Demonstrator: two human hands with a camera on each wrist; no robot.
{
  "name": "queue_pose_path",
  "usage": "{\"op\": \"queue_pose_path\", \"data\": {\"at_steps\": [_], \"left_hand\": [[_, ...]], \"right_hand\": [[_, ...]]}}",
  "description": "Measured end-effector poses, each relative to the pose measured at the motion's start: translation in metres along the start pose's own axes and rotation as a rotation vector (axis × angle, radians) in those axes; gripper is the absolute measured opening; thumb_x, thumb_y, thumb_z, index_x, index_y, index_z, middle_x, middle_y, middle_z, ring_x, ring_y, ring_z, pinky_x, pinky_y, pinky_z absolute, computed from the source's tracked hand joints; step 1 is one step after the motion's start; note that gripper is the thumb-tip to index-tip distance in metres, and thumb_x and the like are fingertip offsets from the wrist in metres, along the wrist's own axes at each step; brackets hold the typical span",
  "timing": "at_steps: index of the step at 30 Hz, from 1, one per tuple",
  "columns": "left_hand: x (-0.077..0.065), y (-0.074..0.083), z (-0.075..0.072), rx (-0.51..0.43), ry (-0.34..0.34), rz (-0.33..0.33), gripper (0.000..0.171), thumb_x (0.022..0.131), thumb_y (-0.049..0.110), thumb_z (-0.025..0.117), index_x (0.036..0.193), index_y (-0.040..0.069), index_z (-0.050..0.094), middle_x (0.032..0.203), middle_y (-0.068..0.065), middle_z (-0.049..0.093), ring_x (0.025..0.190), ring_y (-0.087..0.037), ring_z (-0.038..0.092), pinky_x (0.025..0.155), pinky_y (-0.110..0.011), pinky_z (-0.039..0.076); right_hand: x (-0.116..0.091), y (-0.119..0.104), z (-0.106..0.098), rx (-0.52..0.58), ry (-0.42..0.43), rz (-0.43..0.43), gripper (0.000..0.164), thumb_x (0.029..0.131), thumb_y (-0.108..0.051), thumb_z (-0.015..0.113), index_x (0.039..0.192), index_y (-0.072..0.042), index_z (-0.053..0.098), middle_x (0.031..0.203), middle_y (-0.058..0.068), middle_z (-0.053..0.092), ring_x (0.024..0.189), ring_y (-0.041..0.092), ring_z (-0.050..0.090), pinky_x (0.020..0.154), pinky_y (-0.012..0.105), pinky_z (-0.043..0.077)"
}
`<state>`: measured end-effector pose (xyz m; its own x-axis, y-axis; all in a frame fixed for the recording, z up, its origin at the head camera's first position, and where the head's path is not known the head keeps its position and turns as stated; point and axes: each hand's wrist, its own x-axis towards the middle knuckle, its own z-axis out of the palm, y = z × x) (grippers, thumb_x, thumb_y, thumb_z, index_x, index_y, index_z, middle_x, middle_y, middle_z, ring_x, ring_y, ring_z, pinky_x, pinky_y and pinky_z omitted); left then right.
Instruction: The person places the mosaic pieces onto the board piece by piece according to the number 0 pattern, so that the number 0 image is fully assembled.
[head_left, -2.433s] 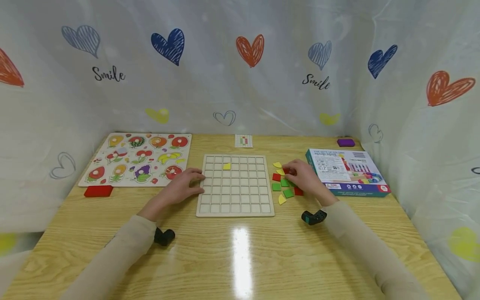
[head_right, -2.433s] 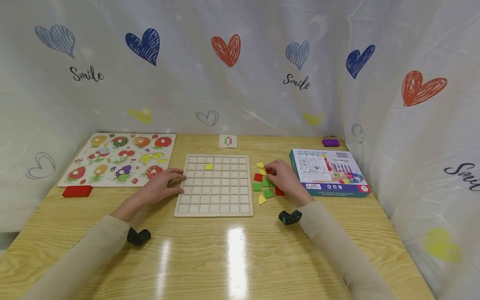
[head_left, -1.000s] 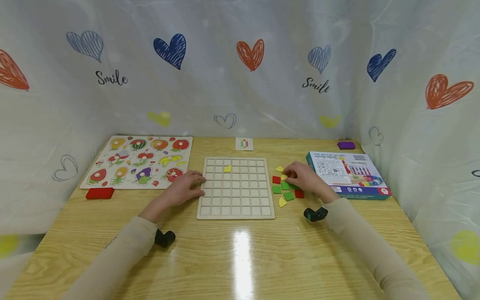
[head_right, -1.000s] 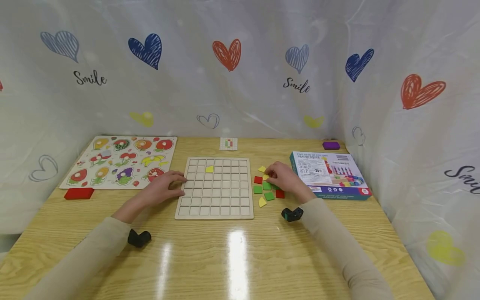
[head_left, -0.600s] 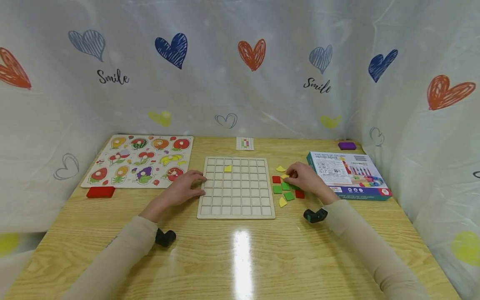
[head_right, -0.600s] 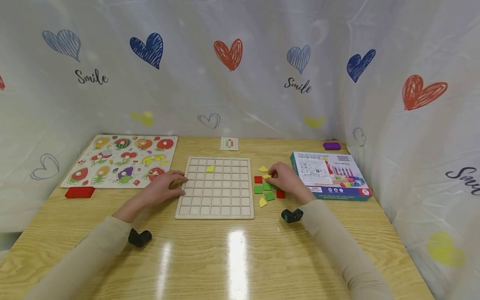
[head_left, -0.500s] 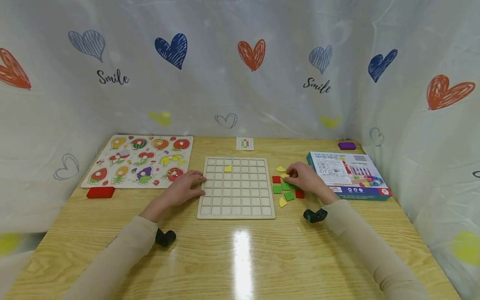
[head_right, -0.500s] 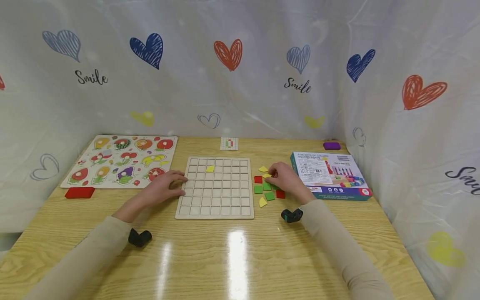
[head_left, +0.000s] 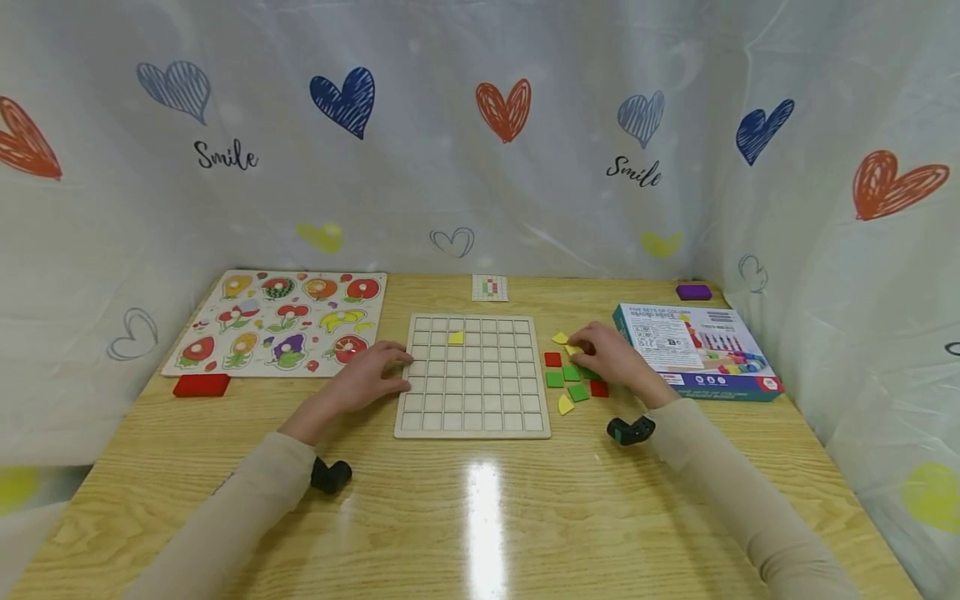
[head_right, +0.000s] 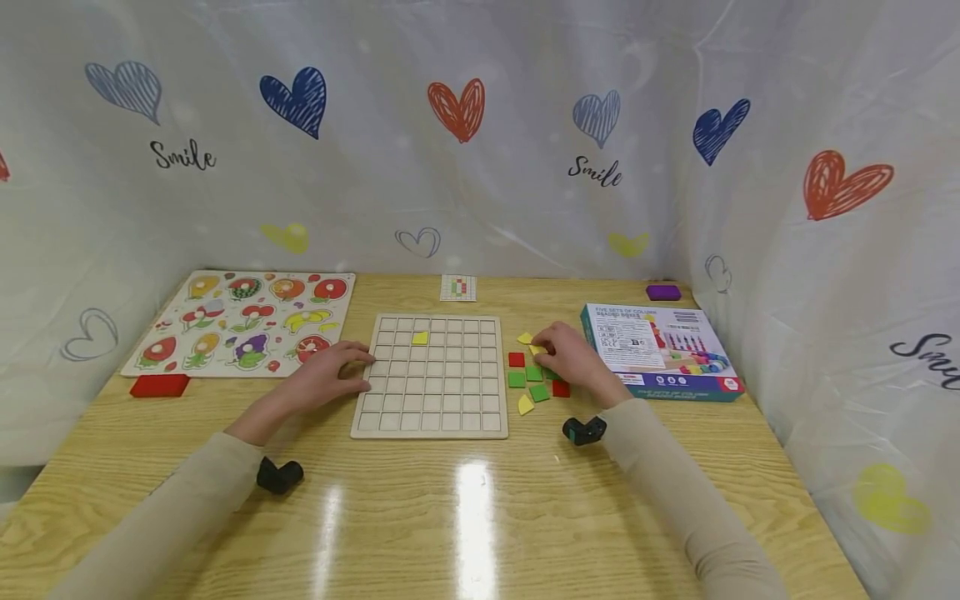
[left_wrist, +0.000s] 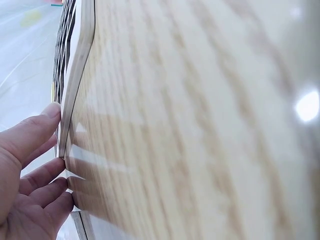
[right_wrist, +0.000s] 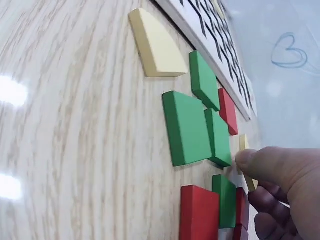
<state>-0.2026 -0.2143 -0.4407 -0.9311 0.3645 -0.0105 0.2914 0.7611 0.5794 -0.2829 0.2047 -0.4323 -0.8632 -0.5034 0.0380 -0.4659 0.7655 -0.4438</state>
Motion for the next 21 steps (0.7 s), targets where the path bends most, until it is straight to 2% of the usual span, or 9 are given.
{"op": "queue_pose_path", "data": {"at_steps": [6,15,21], "left_hand": [[0.000,0.001,0.000,0.009,0.003,-0.002,0.043,0.090,0.022,0.072,0.127,0.000,0.062,0.140,-0.023,0.047,0.130,-0.040,0.044,0.107,-0.054,0.036],[-0.001,0.000,0.000,0.010,-0.001,0.006,0.043,0.091,0.022,0.071,0.127,0.000,0.062,0.140,-0.024,0.047,0.131,-0.041,0.043,0.107,-0.055,0.036],[-0.001,0.002,-0.001,0.000,-0.004,-0.013,0.044,0.091,0.023,0.071,0.127,0.000,0.062,0.142,-0.023,0.046,0.132,-0.040,0.041,0.108,-0.055,0.035]], "right_hand": [[0.006,-0.006,-0.001,0.062,0.022,0.048,0.029,0.094,-0.016,0.066,0.119,0.001,0.066,0.112,0.017,0.063,0.098,0.028,0.059,0.086,0.045,0.050],[0.018,-0.035,0.014,0.125,0.017,-0.001,0.030,0.093,-0.019,0.069,0.116,0.000,0.068,0.105,0.012,0.067,0.092,0.024,0.062,0.083,0.042,0.052],[0.033,-0.053,0.026,0.171,0.003,-0.043,0.031,0.093,-0.021,0.069,0.116,-0.001,0.069,0.103,0.009,0.068,0.091,0.021,0.063,0.083,0.039,0.052]]}}
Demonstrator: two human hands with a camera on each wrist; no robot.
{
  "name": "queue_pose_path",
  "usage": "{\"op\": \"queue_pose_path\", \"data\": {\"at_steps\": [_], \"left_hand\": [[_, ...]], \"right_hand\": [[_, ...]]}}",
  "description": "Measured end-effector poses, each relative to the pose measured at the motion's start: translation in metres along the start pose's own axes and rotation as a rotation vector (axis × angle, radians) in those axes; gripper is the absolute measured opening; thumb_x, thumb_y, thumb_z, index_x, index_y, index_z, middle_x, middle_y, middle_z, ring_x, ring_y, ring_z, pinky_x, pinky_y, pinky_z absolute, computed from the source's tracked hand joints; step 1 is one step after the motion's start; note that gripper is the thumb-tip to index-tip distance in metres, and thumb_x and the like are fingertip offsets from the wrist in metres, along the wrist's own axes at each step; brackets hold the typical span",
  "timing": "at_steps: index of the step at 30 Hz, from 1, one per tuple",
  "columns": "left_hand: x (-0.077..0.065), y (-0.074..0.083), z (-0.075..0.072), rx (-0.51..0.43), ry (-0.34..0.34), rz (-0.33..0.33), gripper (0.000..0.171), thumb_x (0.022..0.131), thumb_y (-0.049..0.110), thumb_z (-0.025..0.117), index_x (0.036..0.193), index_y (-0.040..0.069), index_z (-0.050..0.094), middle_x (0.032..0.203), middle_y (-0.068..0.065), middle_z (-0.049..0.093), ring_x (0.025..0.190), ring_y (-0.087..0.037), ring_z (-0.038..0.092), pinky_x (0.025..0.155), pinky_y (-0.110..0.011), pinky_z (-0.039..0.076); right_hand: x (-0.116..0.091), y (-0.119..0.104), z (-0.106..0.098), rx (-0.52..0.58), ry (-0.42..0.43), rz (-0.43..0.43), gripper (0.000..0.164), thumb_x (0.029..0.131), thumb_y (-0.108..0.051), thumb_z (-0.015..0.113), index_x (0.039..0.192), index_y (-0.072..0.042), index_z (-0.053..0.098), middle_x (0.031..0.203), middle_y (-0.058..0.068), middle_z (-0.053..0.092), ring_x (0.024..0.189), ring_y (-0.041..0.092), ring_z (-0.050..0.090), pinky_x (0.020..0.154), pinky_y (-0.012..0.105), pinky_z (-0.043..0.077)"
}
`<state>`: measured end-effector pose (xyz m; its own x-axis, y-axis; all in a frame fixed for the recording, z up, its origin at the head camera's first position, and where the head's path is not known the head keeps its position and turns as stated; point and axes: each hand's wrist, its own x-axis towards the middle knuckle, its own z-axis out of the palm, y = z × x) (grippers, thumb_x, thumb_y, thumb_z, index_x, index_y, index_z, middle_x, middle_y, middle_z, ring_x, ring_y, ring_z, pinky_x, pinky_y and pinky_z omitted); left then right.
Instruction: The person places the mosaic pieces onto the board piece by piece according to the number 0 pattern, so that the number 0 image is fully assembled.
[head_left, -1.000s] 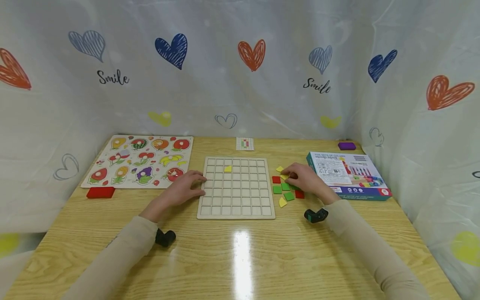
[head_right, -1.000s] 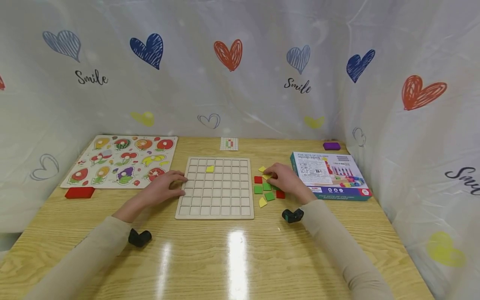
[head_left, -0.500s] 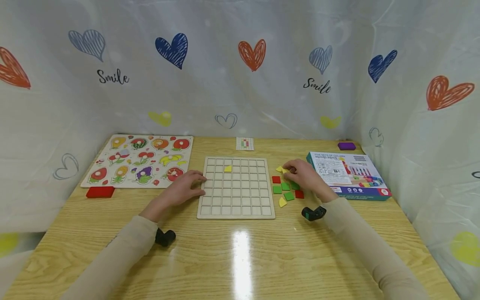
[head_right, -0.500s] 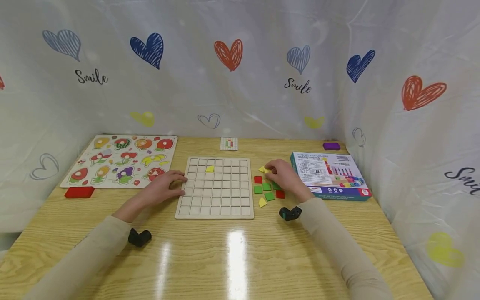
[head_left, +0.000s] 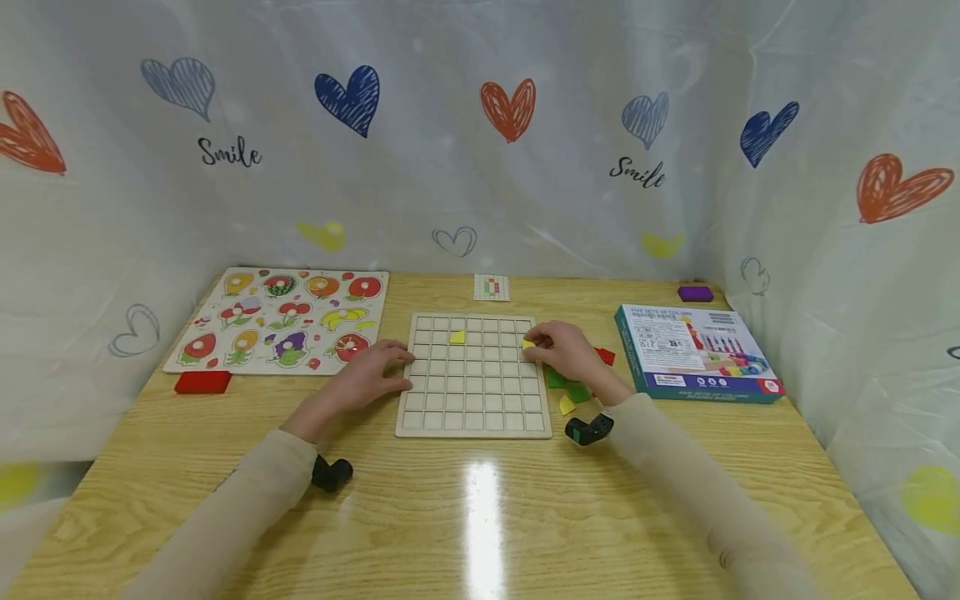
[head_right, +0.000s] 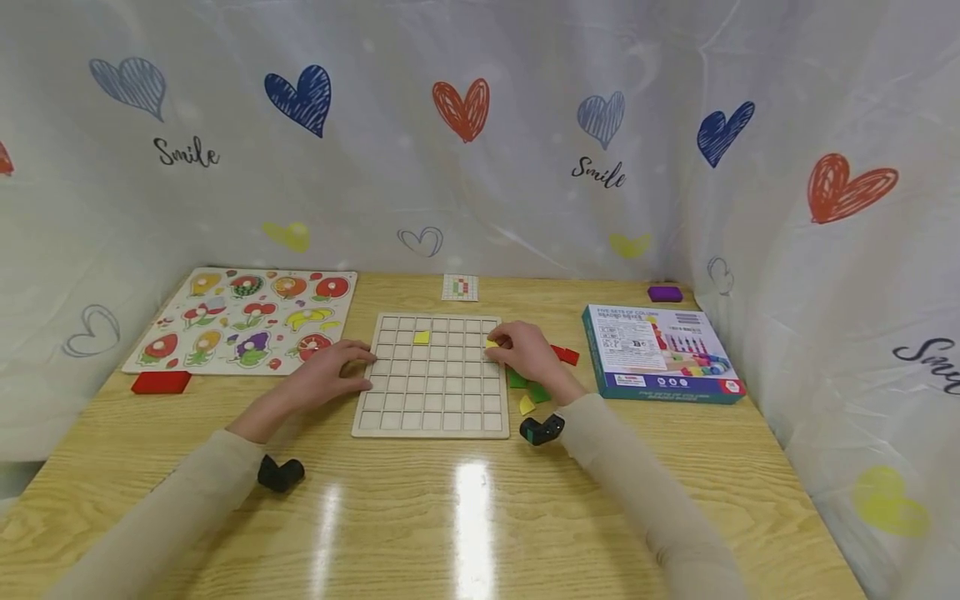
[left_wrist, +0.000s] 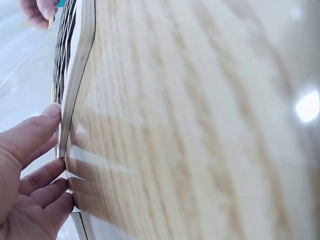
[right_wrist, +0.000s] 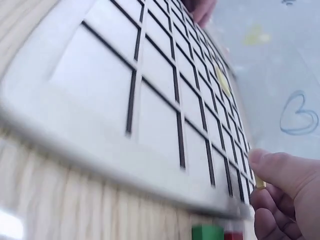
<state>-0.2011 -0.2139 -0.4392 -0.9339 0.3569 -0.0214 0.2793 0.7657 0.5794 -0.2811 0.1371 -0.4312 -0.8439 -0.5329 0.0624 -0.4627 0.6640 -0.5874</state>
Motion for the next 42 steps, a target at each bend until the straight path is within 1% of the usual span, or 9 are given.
{"op": "queue_pose_path", "data": {"at_steps": [4,11,16,21,24,30,35,42], "left_hand": [[0.001,0.001,0.000,0.003,-0.002,0.010,0.044,0.091,0.023,0.071,0.128,0.000,0.062,0.141,-0.024,0.046,0.132,-0.040,0.042,0.108,-0.054,0.035],[0.003,0.002,-0.001,0.005,0.006,0.024,0.044,0.090,0.022,0.072,0.127,0.000,0.062,0.140,-0.023,0.047,0.131,-0.040,0.043,0.107,-0.054,0.035],[0.003,0.002,0.000,0.012,0.000,0.031,0.044,0.091,0.022,0.072,0.127,-0.001,0.062,0.140,-0.024,0.047,0.130,-0.041,0.043,0.106,-0.055,0.036],[0.002,0.003,-0.001,0.010,-0.002,0.033,0.044,0.090,0.021,0.072,0.126,-0.001,0.062,0.140,-0.024,0.047,0.130,-0.041,0.043,0.106,-0.055,0.037],[0.002,0.004,-0.001,0.010,-0.001,0.024,0.044,0.090,0.022,0.072,0.126,-0.001,0.062,0.140,-0.024,0.047,0.131,-0.041,0.043,0.107,-0.054,0.037],[0.001,0.001,-0.001,0.015,-0.003,0.010,0.044,0.090,0.023,0.072,0.127,0.000,0.062,0.140,-0.023,0.047,0.131,-0.040,0.043,0.107,-0.054,0.037],[0.001,-0.001,0.000,0.015,-0.006,0.012,0.044,0.090,0.023,0.072,0.127,0.000,0.062,0.141,-0.024,0.046,0.131,-0.040,0.043,0.107,-0.054,0.036],[0.001,-0.002,0.000,0.015,0.001,0.024,0.044,0.090,0.022,0.072,0.127,0.000,0.062,0.140,-0.024,0.047,0.130,-0.041,0.044,0.106,-0.054,0.038]], "right_hand": [[0.012,-0.008,0.007,0.003,-0.003,-0.026,0.030,0.094,-0.019,0.068,0.117,-0.001,0.068,0.104,0.011,0.068,0.092,0.022,0.063,0.083,0.039,0.052],[0.032,-0.022,0.018,0.015,-0.010,-0.025,0.031,0.094,-0.018,0.068,0.120,-0.001,0.068,0.108,0.011,0.068,0.094,0.021,0.063,0.085,0.037,0.052],[0.040,-0.030,0.026,-0.005,-0.016,-0.028,0.031,0.094,-0.016,0.067,0.121,-0.001,0.068,0.111,0.012,0.068,0.096,0.021,0.063,0.087,0.036,0.052],[0.042,-0.036,0.029,-0.043,-0.027,-0.013,0.030,0.095,-0.015,0.065,0.122,-0.001,0.068,0.111,0.012,0.067,0.097,0.022,0.063,0.086,0.037,0.051],[0.043,-0.036,0.030,-0.066,-0.024,-0.013,0.030,0.095,-0.014,0.065,0.122,-0.002,0.068,0.108,0.012,0.066,0.094,0.022,0.062,0.084,0.036,0.051],[0.045,-0.034,0.033,-0.077,-0.025,-0.017,0.028,0.095,-0.012,0.064,0.121,-0.002,0.068,0.105,0.012,0.066,0.093,0.022,0.060,0.082,0.036,0.051],[0.046,-0.034,0.034,-0.071,-0.031,-0.004,0.028,0.095,-0.013,0.063,0.121,-0.002,0.069,0.107,0.011,0.067,0.093,0.021,0.061,0.083,0.035,0.051],[0.047,-0.034,0.033,-0.033,-0.032,0.025,0.023,0.094,-0.013,0.065,0.115,-0.003,0.070,0.104,0.008,0.069,0.092,0.019,0.063,0.084,0.035,0.051]]}}
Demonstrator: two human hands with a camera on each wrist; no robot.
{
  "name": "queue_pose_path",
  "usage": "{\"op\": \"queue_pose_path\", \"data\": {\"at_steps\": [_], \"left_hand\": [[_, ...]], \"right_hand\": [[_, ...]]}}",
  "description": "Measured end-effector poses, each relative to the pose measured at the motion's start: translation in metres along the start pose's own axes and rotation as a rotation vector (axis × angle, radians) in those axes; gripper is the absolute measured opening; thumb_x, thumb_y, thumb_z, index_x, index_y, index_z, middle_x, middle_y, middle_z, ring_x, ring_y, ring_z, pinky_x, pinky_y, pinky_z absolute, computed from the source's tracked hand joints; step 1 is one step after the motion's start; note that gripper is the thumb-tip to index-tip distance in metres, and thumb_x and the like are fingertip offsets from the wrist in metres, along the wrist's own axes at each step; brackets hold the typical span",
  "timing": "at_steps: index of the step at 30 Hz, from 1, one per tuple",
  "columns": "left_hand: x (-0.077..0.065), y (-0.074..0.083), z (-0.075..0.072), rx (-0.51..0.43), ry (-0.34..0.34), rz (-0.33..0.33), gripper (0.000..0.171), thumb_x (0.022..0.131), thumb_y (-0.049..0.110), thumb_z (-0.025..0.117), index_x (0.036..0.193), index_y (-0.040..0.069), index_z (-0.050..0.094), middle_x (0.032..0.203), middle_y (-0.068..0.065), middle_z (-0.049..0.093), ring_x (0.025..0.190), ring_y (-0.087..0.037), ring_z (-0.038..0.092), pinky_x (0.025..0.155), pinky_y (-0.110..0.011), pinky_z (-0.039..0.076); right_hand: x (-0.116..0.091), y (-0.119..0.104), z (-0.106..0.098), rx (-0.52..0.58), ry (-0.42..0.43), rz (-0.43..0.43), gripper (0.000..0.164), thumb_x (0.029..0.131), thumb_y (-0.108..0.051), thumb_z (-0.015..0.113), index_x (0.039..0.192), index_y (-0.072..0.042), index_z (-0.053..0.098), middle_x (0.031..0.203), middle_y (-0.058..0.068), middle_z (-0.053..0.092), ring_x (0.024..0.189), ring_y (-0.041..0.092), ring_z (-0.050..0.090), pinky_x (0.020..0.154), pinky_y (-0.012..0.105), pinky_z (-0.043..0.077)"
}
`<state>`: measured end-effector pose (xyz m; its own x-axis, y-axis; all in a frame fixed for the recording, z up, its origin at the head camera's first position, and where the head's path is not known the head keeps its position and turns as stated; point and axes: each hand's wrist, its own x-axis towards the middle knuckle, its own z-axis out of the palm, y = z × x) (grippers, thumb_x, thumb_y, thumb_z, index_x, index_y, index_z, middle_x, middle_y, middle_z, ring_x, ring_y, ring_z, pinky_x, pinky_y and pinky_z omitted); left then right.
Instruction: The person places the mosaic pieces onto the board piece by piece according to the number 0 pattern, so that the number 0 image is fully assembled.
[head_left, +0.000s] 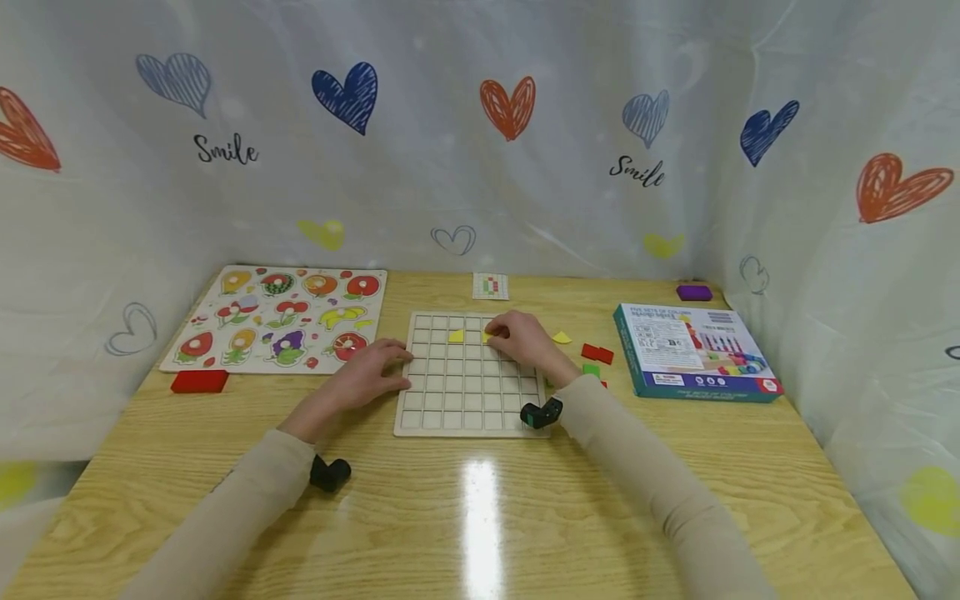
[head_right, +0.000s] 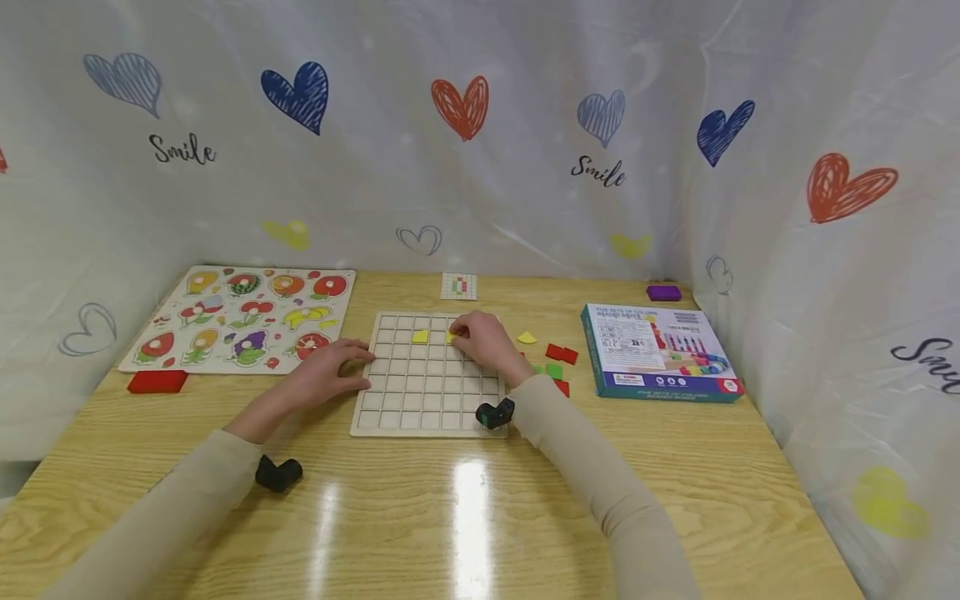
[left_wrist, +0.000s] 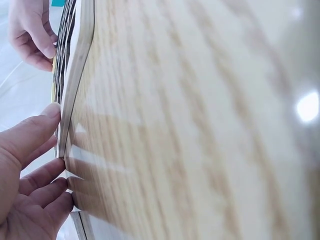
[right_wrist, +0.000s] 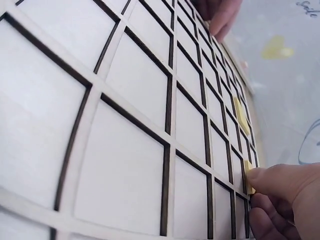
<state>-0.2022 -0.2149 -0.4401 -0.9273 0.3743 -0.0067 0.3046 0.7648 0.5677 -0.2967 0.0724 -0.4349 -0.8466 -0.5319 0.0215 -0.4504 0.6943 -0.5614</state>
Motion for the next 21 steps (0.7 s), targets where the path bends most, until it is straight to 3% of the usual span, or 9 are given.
{"op": "queue_pose_path", "data": {"at_steps": [15,21], "left_hand": [[0.0007,-0.0005,0.0001,-0.025,-0.003,-0.015,0.044,0.090,0.023,0.072,0.126,0.000,0.062,0.140,-0.023,0.047,0.131,-0.040,0.043,0.107,-0.055,0.036],[0.0007,-0.0008,0.0001,-0.023,-0.002,-0.016,0.044,0.090,0.023,0.072,0.126,0.000,0.062,0.140,-0.023,0.047,0.131,-0.039,0.043,0.107,-0.054,0.036]], "right_hand": [[-0.0011,-0.0028,-0.0010,-0.005,0.015,0.007,0.021,0.093,-0.013,0.067,0.112,-0.004,0.072,0.102,0.009,0.066,0.092,0.021,0.059,0.083,0.036,0.050],[-0.0044,0.0022,-0.0015,0.062,0.017,-0.004,0.026,0.095,-0.014,0.065,0.118,-0.003,0.069,0.108,0.010,0.067,0.095,0.021,0.061,0.085,0.037,0.051]]}}
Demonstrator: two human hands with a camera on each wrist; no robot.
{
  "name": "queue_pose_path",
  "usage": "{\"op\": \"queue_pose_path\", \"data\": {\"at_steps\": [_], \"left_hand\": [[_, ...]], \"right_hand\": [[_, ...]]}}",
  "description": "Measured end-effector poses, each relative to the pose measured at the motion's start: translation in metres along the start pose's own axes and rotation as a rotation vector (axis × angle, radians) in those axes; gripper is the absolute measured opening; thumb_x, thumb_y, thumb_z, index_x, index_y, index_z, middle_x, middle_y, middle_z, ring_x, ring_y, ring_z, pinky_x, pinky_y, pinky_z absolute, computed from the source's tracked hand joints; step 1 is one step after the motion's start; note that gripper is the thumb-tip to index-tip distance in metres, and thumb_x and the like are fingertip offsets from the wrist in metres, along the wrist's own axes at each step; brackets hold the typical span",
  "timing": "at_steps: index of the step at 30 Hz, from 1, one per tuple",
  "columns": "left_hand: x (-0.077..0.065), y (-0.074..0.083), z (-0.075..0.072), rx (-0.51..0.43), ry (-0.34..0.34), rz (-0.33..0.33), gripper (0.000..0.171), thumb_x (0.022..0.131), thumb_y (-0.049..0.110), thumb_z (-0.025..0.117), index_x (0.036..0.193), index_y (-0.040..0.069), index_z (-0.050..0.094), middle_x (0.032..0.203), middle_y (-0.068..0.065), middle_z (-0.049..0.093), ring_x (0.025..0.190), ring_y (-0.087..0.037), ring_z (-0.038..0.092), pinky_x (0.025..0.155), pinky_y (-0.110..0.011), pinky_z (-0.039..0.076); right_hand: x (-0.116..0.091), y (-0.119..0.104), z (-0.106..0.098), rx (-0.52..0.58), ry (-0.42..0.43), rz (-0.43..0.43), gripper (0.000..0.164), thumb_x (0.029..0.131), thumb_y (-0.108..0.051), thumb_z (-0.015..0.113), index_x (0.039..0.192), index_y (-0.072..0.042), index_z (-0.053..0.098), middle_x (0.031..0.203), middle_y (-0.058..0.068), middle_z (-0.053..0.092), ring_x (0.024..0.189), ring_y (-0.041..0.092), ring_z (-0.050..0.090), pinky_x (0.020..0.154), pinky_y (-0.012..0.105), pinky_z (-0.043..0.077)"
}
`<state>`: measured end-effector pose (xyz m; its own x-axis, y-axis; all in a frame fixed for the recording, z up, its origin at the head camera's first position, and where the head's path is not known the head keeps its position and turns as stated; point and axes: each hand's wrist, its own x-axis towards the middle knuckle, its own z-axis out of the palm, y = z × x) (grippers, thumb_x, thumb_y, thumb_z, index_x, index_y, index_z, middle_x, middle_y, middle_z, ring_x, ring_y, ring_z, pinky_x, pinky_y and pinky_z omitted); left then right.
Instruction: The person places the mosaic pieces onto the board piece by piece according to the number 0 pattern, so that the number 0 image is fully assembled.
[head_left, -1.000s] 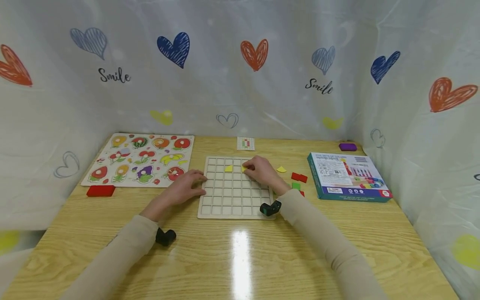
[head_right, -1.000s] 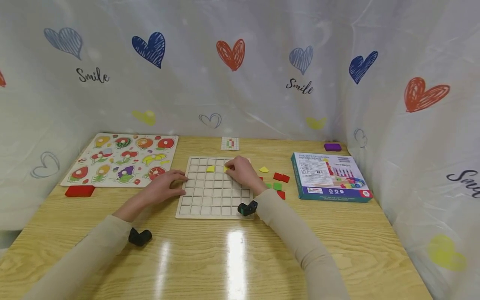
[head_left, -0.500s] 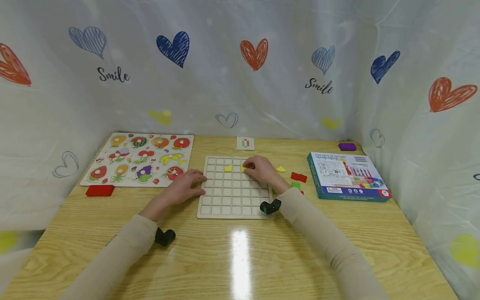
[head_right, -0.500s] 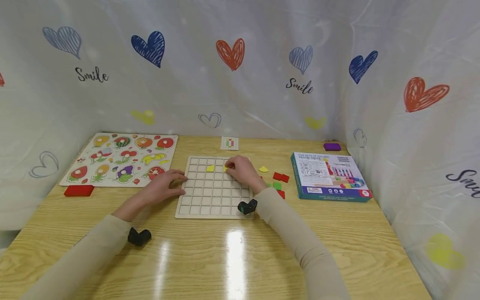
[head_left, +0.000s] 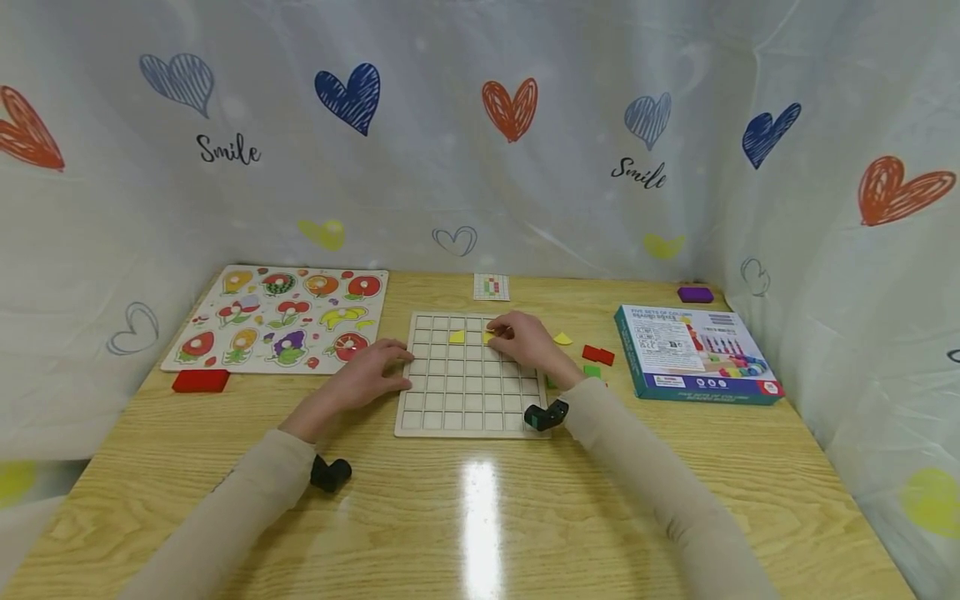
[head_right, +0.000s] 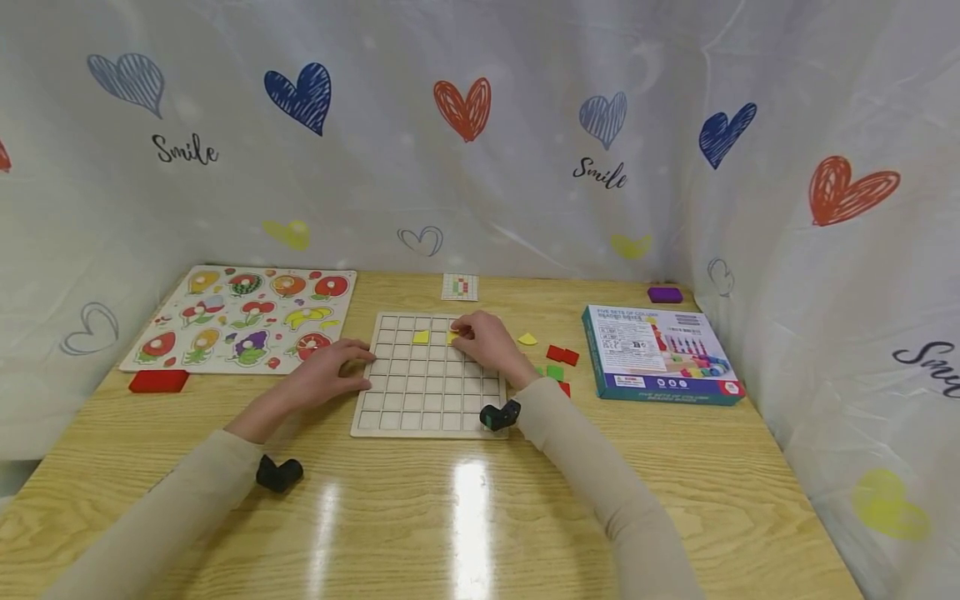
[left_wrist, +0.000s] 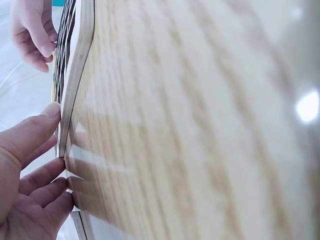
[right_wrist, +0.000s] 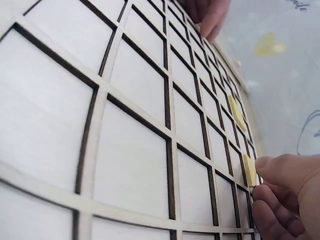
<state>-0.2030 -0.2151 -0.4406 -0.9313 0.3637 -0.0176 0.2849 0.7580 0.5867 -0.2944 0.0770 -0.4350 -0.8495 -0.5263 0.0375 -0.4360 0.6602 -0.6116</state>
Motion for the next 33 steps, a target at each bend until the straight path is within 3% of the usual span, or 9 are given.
{"op": "queue_pose_path", "data": {"at_steps": [5,12,17,23,33], "left_hand": [[0.000,0.000,0.000,0.003,-0.003,0.006,0.043,0.090,0.022,0.072,0.126,0.000,0.062,0.140,-0.024,0.046,0.131,-0.040,0.042,0.107,-0.054,0.036],[0.000,0.002,0.000,0.002,-0.005,0.005,0.044,0.091,0.023,0.071,0.127,0.000,0.062,0.142,-0.023,0.046,0.132,-0.040,0.042,0.108,-0.054,0.035],[0.000,0.001,0.000,0.017,-0.004,-0.002,0.045,0.091,0.024,0.072,0.127,0.000,0.062,0.142,-0.023,0.046,0.131,-0.040,0.042,0.107,-0.054,0.036],[0.000,0.000,0.000,0.004,-0.008,0.000,0.045,0.091,0.023,0.072,0.128,0.000,0.061,0.142,-0.023,0.046,0.132,-0.040,0.042,0.107,-0.054,0.036],[-0.001,0.002,-0.001,0.001,-0.006,-0.008,0.045,0.091,0.023,0.071,0.128,0.000,0.061,0.142,-0.024,0.045,0.132,-0.040,0.042,0.107,-0.054,0.036]], "right_hand": [[-0.016,0.009,-0.009,0.067,0.050,0.013,0.030,0.097,-0.018,0.061,0.124,-0.004,0.066,0.115,0.010,0.065,0.101,0.024,0.062,0.088,0.039,0.051],[-0.061,0.028,-0.034,0.102,0.177,0.090,0.032,0.098,-0.020,0.061,0.126,-0.005,0.064,0.116,0.012,0.064,0.104,0.028,0.062,0.088,0.044,0.052],[-0.091,0.044,-0.050,0.113,0.240,0.184,0.035,0.099,-0.022,0.059,0.129,-0.004,0.061,0.121,0.014,0.063,0.109,0.029,0.060,0.094,0.046,0.049],[-0.118,0.058,-0.060,0.124,0.239,0.309,0.035,0.100,-0.025,0.057,0.130,-0.006,0.060,0.120,0.012,0.063,0.110,0.029,0.058,0.097,0.047,0.047],[-0.153,0.062,-0.050,0.000,0.243,0.209,0.034,0.094,-0.010,0.064,0.126,0.003,0.061,0.116,0.020,0.059,0.103,0.033,0.061,0.086,0.048,0.053]]}}
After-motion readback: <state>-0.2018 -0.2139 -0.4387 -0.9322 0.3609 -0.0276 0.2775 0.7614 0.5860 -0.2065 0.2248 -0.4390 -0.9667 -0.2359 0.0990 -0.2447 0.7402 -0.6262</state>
